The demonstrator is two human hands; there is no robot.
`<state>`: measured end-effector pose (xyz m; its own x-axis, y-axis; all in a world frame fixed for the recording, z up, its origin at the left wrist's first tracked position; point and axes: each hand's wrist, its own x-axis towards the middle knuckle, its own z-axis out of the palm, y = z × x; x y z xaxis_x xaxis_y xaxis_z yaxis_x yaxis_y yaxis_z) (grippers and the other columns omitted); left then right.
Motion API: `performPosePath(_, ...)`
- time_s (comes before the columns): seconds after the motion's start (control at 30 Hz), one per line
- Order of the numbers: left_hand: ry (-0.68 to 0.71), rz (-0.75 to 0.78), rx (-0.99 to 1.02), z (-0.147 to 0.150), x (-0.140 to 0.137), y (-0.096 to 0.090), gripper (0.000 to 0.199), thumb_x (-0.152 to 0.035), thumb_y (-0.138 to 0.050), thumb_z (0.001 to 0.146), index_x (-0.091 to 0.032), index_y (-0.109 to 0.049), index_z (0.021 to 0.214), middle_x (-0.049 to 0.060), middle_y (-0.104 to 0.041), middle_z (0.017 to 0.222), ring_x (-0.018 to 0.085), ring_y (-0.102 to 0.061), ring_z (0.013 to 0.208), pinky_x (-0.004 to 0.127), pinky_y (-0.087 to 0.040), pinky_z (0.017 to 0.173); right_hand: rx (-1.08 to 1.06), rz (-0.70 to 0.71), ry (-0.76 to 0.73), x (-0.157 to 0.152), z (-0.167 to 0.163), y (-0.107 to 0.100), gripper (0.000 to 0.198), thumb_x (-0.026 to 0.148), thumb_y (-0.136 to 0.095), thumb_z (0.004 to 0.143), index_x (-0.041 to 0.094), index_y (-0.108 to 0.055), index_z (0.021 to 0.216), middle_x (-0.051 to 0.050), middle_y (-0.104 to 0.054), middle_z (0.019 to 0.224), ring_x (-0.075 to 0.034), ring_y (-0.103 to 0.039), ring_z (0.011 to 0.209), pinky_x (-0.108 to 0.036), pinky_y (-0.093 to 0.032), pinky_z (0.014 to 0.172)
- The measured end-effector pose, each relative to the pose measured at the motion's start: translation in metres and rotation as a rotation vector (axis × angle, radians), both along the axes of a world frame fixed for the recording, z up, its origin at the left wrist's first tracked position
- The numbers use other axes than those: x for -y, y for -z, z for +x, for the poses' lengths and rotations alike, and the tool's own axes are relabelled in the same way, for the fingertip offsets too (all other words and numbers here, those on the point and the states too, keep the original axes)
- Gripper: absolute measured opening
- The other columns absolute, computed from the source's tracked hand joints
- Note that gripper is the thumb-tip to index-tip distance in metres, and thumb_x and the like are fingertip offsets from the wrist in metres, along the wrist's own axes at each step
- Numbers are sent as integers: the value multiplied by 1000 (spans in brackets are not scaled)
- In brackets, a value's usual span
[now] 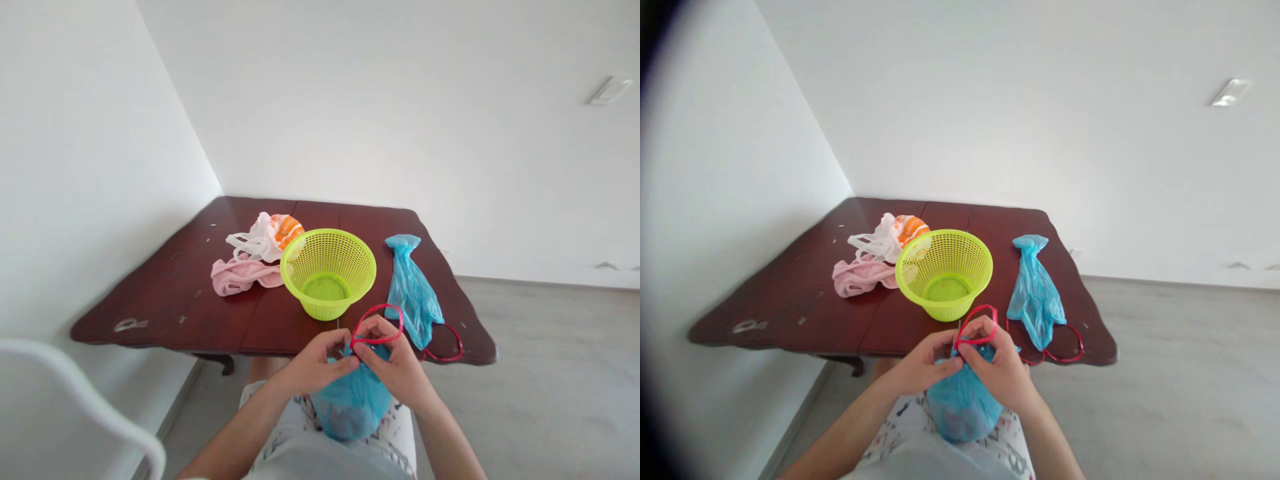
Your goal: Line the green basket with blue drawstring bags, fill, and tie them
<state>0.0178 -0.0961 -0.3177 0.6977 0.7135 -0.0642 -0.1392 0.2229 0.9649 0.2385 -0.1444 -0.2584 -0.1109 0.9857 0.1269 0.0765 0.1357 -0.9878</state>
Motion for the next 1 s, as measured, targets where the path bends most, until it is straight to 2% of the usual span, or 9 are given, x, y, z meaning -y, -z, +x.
performPosePath(0.17,-92,-297,158,1,-8,-2,66,-71,-104,84,-19,-63,86,-1,-58,87,13,-50,77,25,-41,74,-9,-86,-153,-1,3,2,15,34,-79,109,25,-72,118,-2,-76,107,-19,-71,99,-33,-58,90)
performPosePath(0.3,-65,-296,205,1,-13,-9,68,-61,-106,84,-18,-54,76,-1,-50,90,13,-48,81,26,-40,74,80,-99,-192,-1,9,1,27,19,-75,101,26,-70,127,-3,-76,115,-21,-72,105,-37,-59,98)
performPosePath(0.43,22,-338,113,-3,-18,-3,73,-70,-103,87,-20,-52,77,-4,-46,82,10,-40,71,26,-34,67,245,-100,-204,1,21,-3,51,5,-71,90,29,-67,134,-1,-74,114,-21,-72,107,-35,-58,96)
performPosePath(0.53,136,-233,24,-10,-25,0,84,-74,-99,91,-24,-34,75,-9,-30,72,8,-23,63,27,-19,59,276,-55,-269,1,36,-5,51,4,-69,88,29,-68,133,-1,-73,114,-21,-70,104,-34,-57,92)
performPosePath(0.6,171,-116,-40,-16,-29,-2,83,-71,-98,95,-26,-30,78,-10,-29,72,8,-22,63,27,-17,58,284,-32,-219,0,44,-3,48,4,-67,88,27,-69,129,-2,-72,116,-22,-68,107,-34,-56,96)
performPosePath(0.7,213,-4,-132,-24,-30,-8,65,-69,-96,98,-24,-48,93,-8,-46,79,10,-36,68,24,-25,60,282,-11,-59,-1,45,6,42,4,-62,86,25,-70,121,-2,-69,113,-21,-66,108,-34,-54,99)
performPosePath(0.8,257,35,-167,-25,-25,-14,59,-70,-92,100,-22,-62,116,-2,-65,97,14,-51,79,25,-39,68,194,19,41,-3,33,17,26,11,-65,93,25,-69,114,-1,-68,107,-20,-65,99,-33,-52,89)
performPosePath(0.9,167,127,-191,-20,-20,-16,52,-66,-90,103,-20,-67,110,0,-65,100,16,-54,87,27,-44,77,64,13,72,-7,18,24,13,24,-69,103,25,-69,116,-2,-69,107,-20,-66,97,-32,-53,85)
performPosePath(1.0,23,121,-193,-16,-15,-12,47,-60,-94,100,-20,-69,96,-1,-61,92,16,-53,86,27,-42,76,23,16,102,-10,9,23,16,35,-70,110,25,-71,123,-4,-71,111,-20,-67,96,-32,-55,83)
